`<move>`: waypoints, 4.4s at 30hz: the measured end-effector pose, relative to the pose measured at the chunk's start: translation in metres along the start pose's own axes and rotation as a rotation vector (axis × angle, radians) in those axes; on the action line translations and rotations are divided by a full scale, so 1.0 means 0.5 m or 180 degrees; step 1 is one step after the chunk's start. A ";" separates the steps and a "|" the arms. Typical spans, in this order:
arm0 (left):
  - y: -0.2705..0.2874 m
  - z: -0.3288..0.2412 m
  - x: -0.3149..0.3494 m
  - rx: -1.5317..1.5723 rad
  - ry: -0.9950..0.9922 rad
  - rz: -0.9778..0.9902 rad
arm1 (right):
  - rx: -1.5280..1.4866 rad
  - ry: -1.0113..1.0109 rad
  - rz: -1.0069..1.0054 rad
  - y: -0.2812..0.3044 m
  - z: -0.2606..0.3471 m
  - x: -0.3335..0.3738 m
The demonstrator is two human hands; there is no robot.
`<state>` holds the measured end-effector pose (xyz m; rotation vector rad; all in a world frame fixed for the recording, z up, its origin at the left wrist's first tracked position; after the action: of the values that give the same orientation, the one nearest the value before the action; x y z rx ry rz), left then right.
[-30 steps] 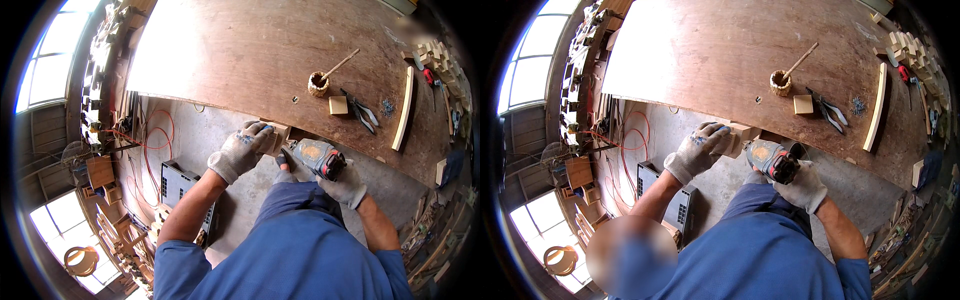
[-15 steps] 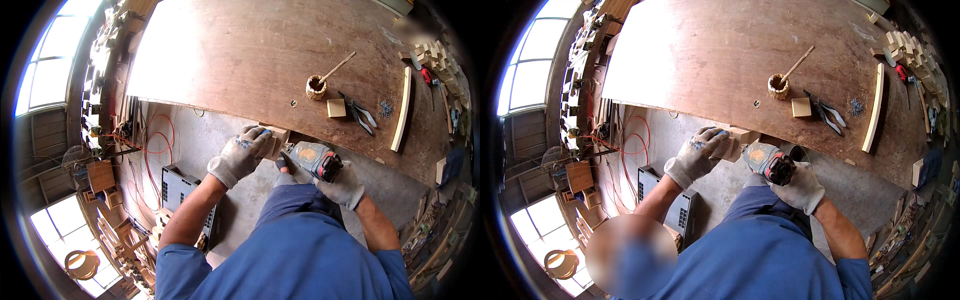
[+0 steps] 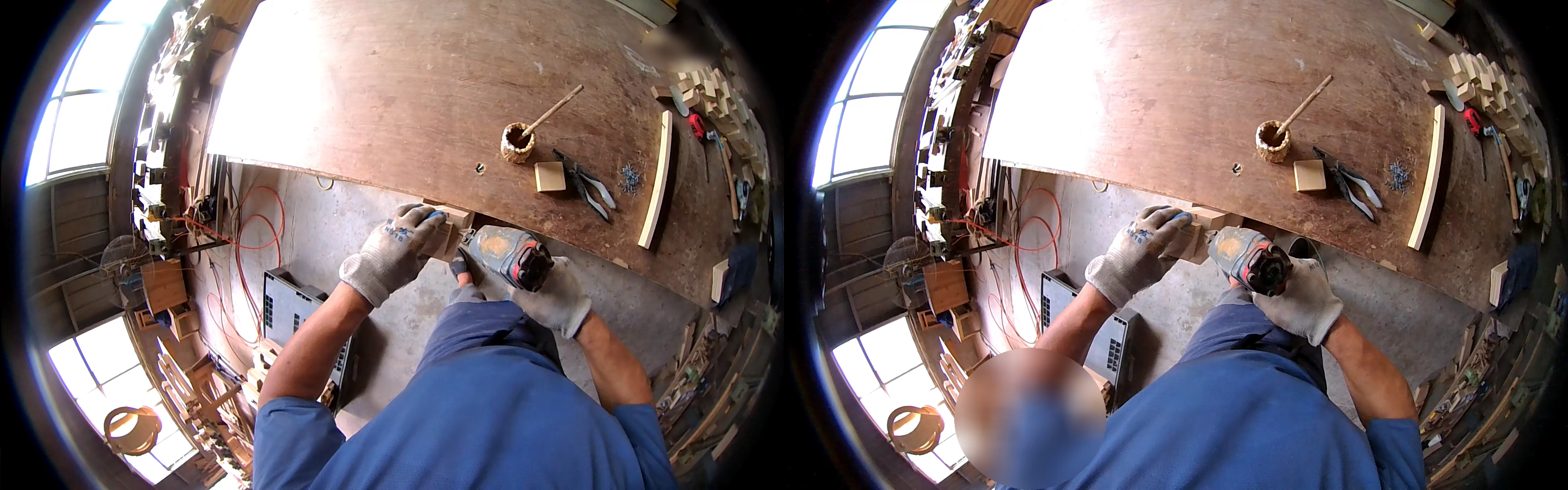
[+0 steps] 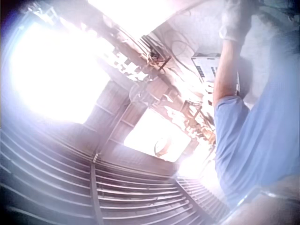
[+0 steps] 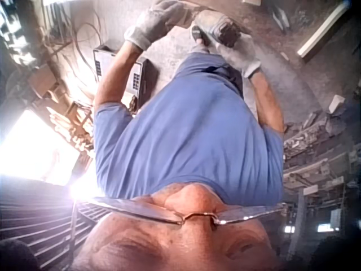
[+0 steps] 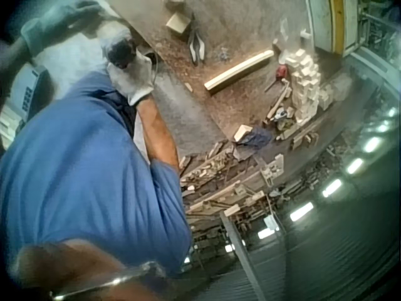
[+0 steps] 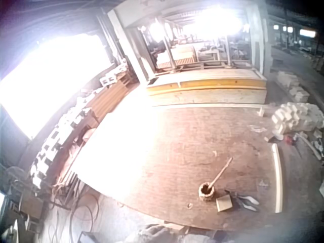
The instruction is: The person assembles small wooden boxes using a cordless drill and wood glue. They drill screws into wooden pieces, apply glue to edges, and join components together. The person then carries the assembled boxes to a nearby rack and places them among other finished pieces.
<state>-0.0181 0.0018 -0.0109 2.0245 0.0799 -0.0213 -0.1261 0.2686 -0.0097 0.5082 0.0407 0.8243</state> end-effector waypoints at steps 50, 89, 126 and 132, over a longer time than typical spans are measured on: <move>-0.008 0.008 0.002 0.0060 -0.0031 -0.0057 | 0.0524 0.0642 0.0113 -0.030 -0.023 0.041; -0.006 0.003 0.001 -0.0011 -0.0015 -0.0068 | 0.0438 0.0384 0.0261 -0.029 -0.022 0.035; -0.060 -0.068 0.042 -0.0229 0.1097 -0.0924 | 0.0961 -0.2097 -0.1117 0.175 -0.176 0.097; -0.103 -0.073 0.055 -0.0185 0.1626 -0.1248 | 0.1775 -0.1889 -0.1049 0.168 -0.258 0.094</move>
<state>0.0054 0.0586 -0.0424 1.8842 0.7880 0.2481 -0.1814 0.4030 -0.0781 1.2222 -0.1940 0.3041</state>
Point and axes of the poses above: each hand's wrist, its own x-axis away from the middle knuckle, its own y-axis out of the back of the hand, z = x × y, the point moved 2 cm from there along -x, towards the middle knuckle, and after that the axes turned 13 degrees about -z, right-handed, at the moved point
